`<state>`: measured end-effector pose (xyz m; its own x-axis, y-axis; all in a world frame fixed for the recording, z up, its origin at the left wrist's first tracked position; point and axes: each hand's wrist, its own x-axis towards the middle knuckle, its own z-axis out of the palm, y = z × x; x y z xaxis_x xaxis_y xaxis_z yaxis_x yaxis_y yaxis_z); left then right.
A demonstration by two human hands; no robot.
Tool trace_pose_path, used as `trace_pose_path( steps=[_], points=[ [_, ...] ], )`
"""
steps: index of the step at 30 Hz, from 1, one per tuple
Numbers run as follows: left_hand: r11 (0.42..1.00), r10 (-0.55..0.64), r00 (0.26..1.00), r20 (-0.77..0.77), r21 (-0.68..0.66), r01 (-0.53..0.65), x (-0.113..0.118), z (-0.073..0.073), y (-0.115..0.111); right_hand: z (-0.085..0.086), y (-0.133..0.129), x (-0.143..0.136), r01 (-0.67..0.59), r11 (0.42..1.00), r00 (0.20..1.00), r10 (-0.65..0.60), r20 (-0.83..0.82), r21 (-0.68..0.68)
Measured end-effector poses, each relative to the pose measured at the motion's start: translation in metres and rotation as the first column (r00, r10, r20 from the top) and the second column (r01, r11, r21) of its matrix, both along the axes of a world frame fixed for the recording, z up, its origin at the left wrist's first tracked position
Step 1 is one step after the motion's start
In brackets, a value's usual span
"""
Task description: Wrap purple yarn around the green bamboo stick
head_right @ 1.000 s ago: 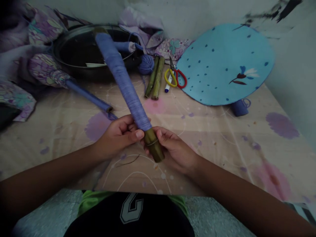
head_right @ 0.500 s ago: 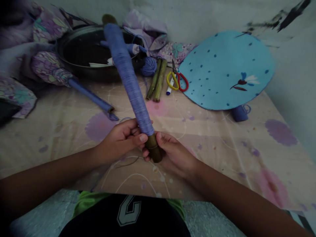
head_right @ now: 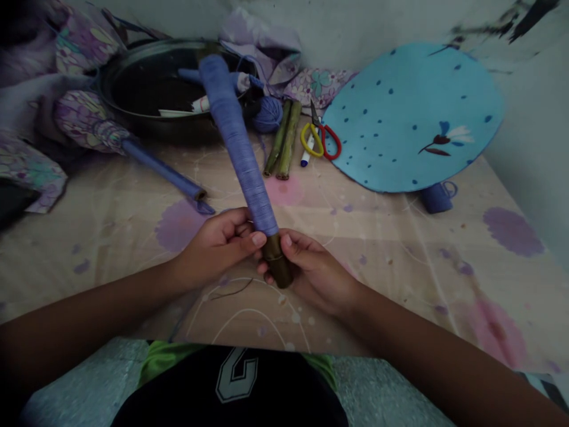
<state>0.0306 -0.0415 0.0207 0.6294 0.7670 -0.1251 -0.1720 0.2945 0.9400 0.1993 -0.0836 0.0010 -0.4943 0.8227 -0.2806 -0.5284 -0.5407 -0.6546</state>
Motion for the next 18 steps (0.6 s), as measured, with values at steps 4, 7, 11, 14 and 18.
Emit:
trace_pose_path(
  steps=[4, 7, 11, 14, 18],
  points=[
    [0.999, -0.037, 0.999, 0.027, -0.036, 0.038, -0.0007, 0.0004, 0.0007, -0.0007, 0.0003, 0.0000, 0.003, 1.000, 1.000, -0.003, -0.003, -0.009],
    [1.000, -0.012, 1.000, -0.001, 0.000, 0.012, -0.0005, -0.0003, 0.0009, 0.0001, -0.0014, -0.0008, 0.046, 0.999, 0.998, -0.047, 0.053, 0.014],
    [0.999, 0.012, 1.000, -0.007, 0.039, -0.012, -0.0004, -0.0017, 0.0011, 0.0013, -0.0026, -0.0016, 0.076, 0.996, 0.994, -0.080, 0.080, 0.054],
    [0.999, 0.005, 1.000, 0.006, 0.049, -0.005, -0.0011, -0.0010, 0.0009, 0.0008, -0.0015, -0.0006, 0.056, 0.998, 0.996, -0.059, 0.072, 0.041],
    [1.000, -0.028, 0.999, 0.025, 0.011, 0.027, -0.0023, 0.0006, -0.0005, -0.0026, 0.0000, 0.0018, 0.007, 1.000, 1.000, -0.007, 0.029, -0.007]
  ],
)
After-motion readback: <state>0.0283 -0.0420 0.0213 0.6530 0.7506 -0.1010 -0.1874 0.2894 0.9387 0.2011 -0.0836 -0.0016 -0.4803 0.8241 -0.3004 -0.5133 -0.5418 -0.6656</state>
